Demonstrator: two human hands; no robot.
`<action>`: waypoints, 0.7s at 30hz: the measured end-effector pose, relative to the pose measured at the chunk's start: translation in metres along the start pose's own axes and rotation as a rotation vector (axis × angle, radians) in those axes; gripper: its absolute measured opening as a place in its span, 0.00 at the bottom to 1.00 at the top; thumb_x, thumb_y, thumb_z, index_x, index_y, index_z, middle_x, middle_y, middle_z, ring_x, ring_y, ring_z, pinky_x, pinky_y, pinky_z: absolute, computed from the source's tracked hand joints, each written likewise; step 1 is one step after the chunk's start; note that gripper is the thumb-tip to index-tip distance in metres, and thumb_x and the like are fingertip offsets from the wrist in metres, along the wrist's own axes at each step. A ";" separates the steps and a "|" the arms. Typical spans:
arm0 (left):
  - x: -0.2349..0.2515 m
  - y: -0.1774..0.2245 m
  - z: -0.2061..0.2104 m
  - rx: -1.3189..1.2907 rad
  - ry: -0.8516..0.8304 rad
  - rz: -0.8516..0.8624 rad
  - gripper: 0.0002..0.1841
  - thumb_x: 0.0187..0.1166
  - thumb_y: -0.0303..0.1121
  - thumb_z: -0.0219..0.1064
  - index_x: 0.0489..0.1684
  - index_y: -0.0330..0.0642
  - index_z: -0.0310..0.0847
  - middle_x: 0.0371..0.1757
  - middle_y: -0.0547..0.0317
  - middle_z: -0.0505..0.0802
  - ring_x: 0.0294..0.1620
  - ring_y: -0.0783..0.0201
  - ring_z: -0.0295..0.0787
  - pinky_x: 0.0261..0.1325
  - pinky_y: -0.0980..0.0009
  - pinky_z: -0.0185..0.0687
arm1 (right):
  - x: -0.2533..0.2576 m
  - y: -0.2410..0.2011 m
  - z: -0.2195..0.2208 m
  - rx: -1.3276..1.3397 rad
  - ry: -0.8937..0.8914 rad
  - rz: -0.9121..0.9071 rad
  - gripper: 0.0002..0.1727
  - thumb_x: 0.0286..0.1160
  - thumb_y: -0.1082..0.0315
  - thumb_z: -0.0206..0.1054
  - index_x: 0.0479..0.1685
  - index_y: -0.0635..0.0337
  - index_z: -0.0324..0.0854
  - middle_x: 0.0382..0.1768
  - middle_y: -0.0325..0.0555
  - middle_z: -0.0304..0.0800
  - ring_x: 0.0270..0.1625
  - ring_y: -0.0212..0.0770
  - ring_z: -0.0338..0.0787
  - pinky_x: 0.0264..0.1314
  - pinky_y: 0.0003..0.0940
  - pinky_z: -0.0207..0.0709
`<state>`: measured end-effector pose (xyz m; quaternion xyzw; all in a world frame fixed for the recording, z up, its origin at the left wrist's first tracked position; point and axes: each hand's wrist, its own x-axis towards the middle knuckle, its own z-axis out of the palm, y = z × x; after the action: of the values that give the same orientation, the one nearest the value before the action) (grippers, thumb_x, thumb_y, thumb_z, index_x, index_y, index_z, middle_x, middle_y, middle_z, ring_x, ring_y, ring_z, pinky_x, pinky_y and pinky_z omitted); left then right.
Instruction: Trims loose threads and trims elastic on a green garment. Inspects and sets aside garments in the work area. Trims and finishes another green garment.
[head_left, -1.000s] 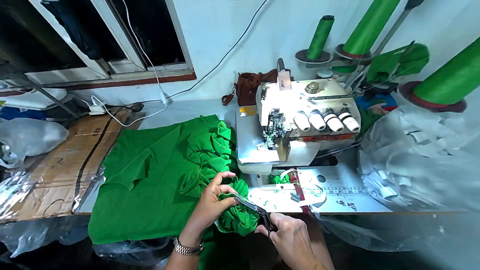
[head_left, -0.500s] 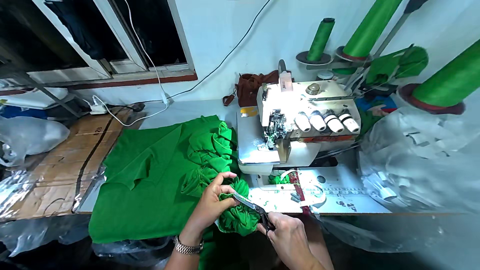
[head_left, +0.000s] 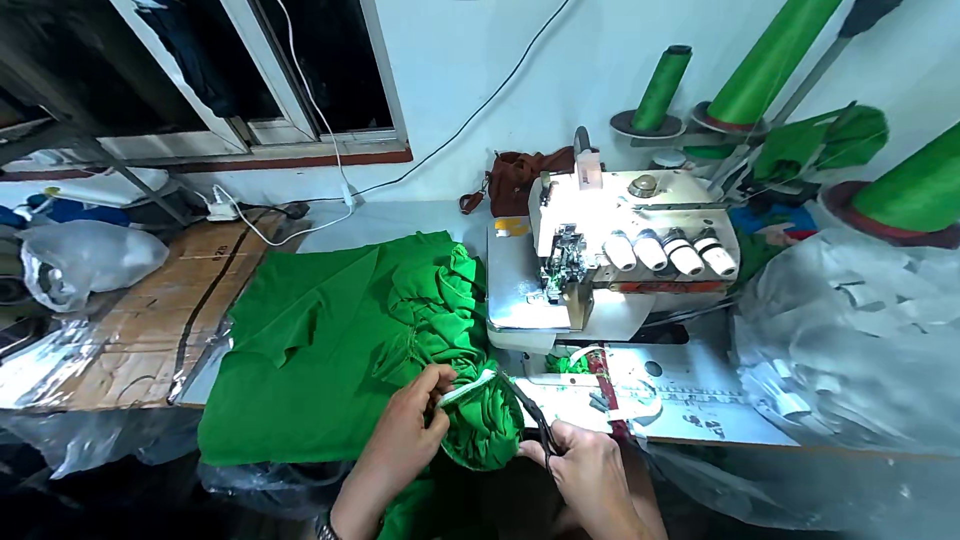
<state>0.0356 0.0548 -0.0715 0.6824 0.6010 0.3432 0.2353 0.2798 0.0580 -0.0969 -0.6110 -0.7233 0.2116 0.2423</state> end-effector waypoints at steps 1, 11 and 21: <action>-0.003 0.002 -0.001 0.000 0.027 -0.013 0.19 0.73 0.26 0.59 0.62 0.46 0.82 0.47 0.65 0.95 0.47 0.72 0.93 0.52 0.69 0.89 | 0.000 -0.001 0.000 -0.007 -0.007 0.005 0.29 0.60 0.43 0.79 0.12 0.59 0.79 0.11 0.42 0.76 0.19 0.40 0.79 0.27 0.42 0.71; 0.008 -0.006 -0.009 -0.801 -0.129 -0.262 0.20 0.81 0.22 0.57 0.71 0.42 0.73 0.39 0.54 0.94 0.42 0.67 0.92 0.55 0.68 0.86 | 0.002 0.004 0.000 -0.041 -0.055 0.036 0.29 0.60 0.43 0.80 0.15 0.62 0.81 0.14 0.46 0.78 0.23 0.46 0.83 0.31 0.47 0.75; 0.031 0.017 -0.009 -0.279 -0.197 -0.096 0.12 0.68 0.35 0.80 0.49 0.50 0.93 0.36 0.69 0.94 0.39 0.75 0.88 0.48 0.73 0.84 | -0.009 0.005 0.010 -0.078 0.208 -0.212 0.29 0.56 0.41 0.77 0.10 0.59 0.79 0.08 0.43 0.75 0.13 0.42 0.79 0.16 0.42 0.70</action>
<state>0.0409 0.0819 -0.0470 0.6440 0.5534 0.3433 0.4013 0.2789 0.0503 -0.1084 -0.5588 -0.7625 0.0922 0.3128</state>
